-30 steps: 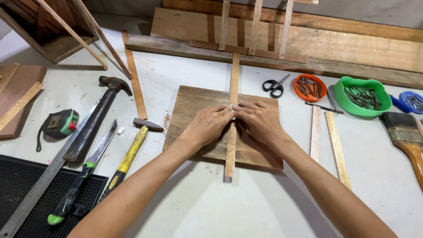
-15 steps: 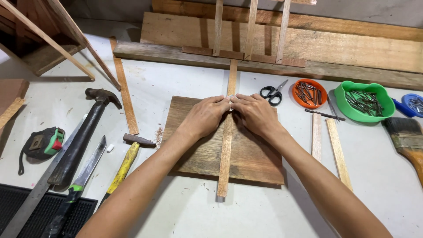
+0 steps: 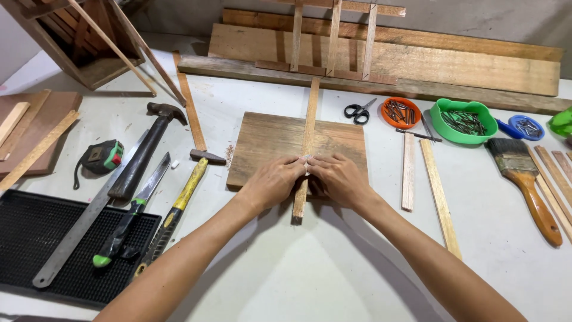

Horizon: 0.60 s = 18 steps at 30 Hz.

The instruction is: Sand and align small wooden slats for a furniture project.

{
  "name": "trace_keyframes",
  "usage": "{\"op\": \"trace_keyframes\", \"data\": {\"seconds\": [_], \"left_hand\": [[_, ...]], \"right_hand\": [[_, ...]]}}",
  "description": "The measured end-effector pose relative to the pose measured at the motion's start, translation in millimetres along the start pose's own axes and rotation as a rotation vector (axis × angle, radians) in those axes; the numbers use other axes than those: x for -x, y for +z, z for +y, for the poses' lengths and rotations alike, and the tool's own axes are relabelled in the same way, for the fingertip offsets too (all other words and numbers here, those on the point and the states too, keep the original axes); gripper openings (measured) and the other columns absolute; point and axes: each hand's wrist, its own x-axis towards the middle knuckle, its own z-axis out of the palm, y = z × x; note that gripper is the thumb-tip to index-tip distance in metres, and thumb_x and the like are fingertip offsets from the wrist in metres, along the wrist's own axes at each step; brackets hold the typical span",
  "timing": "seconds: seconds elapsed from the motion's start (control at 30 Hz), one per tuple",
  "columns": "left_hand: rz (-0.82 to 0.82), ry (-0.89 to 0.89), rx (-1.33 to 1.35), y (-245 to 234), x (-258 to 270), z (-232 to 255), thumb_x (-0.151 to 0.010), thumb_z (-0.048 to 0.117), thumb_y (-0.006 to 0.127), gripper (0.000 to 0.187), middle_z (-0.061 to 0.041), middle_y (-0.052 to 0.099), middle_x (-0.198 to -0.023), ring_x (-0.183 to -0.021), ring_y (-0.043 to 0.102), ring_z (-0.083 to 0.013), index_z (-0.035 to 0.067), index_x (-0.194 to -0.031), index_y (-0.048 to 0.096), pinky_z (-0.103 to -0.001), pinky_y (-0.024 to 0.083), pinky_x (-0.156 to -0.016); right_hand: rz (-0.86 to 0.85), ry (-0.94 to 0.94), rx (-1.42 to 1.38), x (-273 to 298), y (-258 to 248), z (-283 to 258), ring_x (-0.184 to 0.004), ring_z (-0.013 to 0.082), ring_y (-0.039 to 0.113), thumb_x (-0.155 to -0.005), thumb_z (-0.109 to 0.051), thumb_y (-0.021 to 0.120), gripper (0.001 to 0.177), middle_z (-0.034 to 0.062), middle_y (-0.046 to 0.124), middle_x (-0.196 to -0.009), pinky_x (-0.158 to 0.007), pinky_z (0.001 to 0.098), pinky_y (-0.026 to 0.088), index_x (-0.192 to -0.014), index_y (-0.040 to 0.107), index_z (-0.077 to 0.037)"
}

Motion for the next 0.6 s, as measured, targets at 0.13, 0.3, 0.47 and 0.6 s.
{"op": "trace_keyframes", "data": {"seconds": [0.13,0.3,0.47,0.6], "left_hand": [[-0.054,0.006,-0.051,-2,24,15,-0.096,0.007,0.055,0.029,-0.019,0.066,-0.131,-0.125,0.061,-0.0325,0.004,-0.123,0.064,-0.045,0.053,-0.098],[-0.011,0.119,-0.086,2,24,15,-0.093,0.009,0.059,0.029,-0.013,0.067,-0.132,-0.129,0.06,-0.0299,0.005,-0.121,0.064,-0.045,0.052,-0.103],[-0.111,0.0,-0.108,6,0,7,-0.097,0.014,0.057,0.029,-0.017,0.066,-0.129,-0.125,0.06,-0.0312,0.006,-0.124,0.063,-0.047,0.052,-0.1],[-0.131,-0.026,-0.11,8,-26,-9,-0.102,0.012,0.052,0.026,-0.02,0.07,-0.122,-0.126,0.062,-0.0322,0.003,-0.124,0.062,-0.046,0.055,-0.098]], "right_hand": [[-0.024,0.001,-0.04,17,-7,-28,-0.124,0.0237,0.061,-0.082,-0.03,0.075,0.04,0.0113,0.068,-0.131,-0.1,0.0414,0.048,-0.114,0.072,-0.005],[-0.045,0.023,0.087,20,-1,-30,-0.128,0.0207,0.059,-0.086,-0.032,0.072,0.038,0.0058,0.068,-0.133,-0.103,0.0405,0.048,-0.118,0.072,-0.012],[-0.081,0.068,0.08,4,0,-8,-0.129,0.0191,0.059,-0.084,-0.025,0.072,0.035,0.0025,0.068,-0.133,-0.103,0.0401,0.048,-0.117,0.073,-0.014],[-0.054,0.079,0.105,-8,8,17,-0.13,0.0163,0.06,-0.089,-0.018,0.07,0.027,0.0005,0.07,-0.133,-0.104,0.0391,0.048,-0.115,0.075,-0.014]]}}
